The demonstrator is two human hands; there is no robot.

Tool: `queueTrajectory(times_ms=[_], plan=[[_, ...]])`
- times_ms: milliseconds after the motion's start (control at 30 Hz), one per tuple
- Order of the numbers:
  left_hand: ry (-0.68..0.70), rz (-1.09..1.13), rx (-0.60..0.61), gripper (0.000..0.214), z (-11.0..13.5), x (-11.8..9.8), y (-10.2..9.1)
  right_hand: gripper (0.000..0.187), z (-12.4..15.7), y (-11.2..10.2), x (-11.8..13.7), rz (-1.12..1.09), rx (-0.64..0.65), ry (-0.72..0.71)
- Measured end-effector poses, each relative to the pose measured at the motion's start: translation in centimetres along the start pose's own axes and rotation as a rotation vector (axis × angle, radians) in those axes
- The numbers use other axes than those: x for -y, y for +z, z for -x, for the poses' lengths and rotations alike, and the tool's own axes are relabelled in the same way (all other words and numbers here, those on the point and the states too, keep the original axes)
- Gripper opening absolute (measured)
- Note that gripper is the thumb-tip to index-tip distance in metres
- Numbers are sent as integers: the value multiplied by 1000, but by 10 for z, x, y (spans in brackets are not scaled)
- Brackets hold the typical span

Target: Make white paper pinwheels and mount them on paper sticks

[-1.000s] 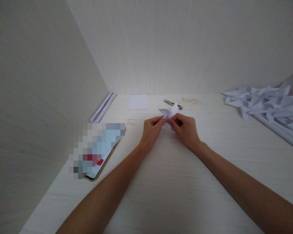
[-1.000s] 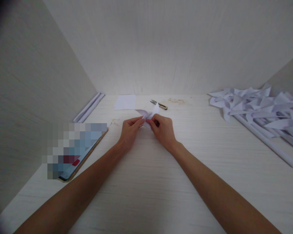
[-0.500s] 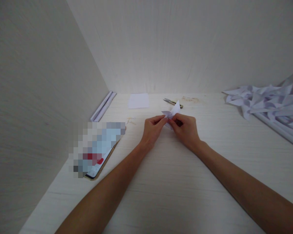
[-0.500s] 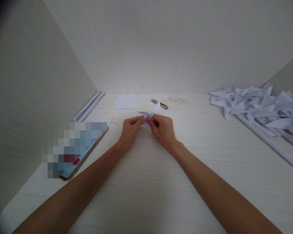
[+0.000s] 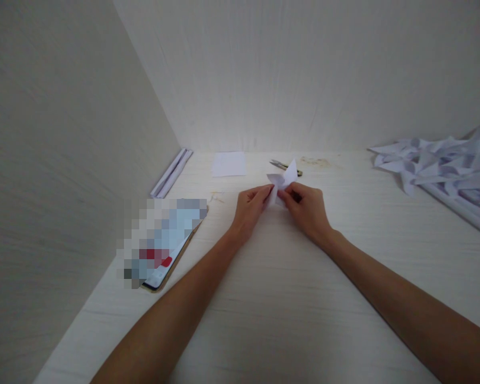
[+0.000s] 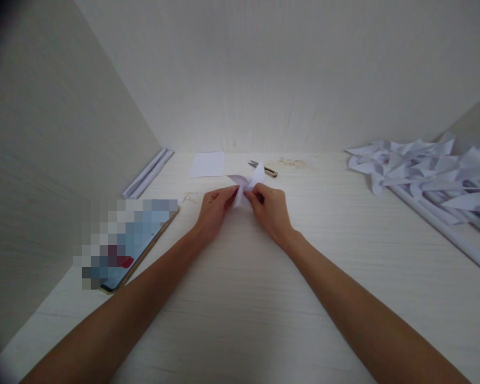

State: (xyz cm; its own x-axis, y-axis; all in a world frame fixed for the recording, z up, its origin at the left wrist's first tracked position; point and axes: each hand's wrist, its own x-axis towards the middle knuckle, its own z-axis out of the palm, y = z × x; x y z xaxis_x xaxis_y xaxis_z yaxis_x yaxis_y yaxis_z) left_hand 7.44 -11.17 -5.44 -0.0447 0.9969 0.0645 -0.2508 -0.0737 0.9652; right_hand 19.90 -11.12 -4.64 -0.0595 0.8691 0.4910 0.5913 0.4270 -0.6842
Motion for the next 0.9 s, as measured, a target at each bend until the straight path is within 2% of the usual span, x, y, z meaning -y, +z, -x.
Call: queueTrajectory(times_ms=[100,267,400,533,667,900], plan=[[-42,46,23,14,-3,2,-4,26,-2,-1,-3,-88,42,43],[-24,21,20,14,-1,-2,-5,31,-4,-1,-9,-361,173,113],[40,9,7,10,0,-7,-4,31,-3,1,-14,-554,270,165],[107,5,39,6,1,-8,-3,21,-1,5,-18,-696,355,237],[80,18,35,8,2,-7,-2,13,0,5,-15,-763,365,272],[67,44,-9,13,2,-5,1,21,0,4,-10,-774,373,268]])
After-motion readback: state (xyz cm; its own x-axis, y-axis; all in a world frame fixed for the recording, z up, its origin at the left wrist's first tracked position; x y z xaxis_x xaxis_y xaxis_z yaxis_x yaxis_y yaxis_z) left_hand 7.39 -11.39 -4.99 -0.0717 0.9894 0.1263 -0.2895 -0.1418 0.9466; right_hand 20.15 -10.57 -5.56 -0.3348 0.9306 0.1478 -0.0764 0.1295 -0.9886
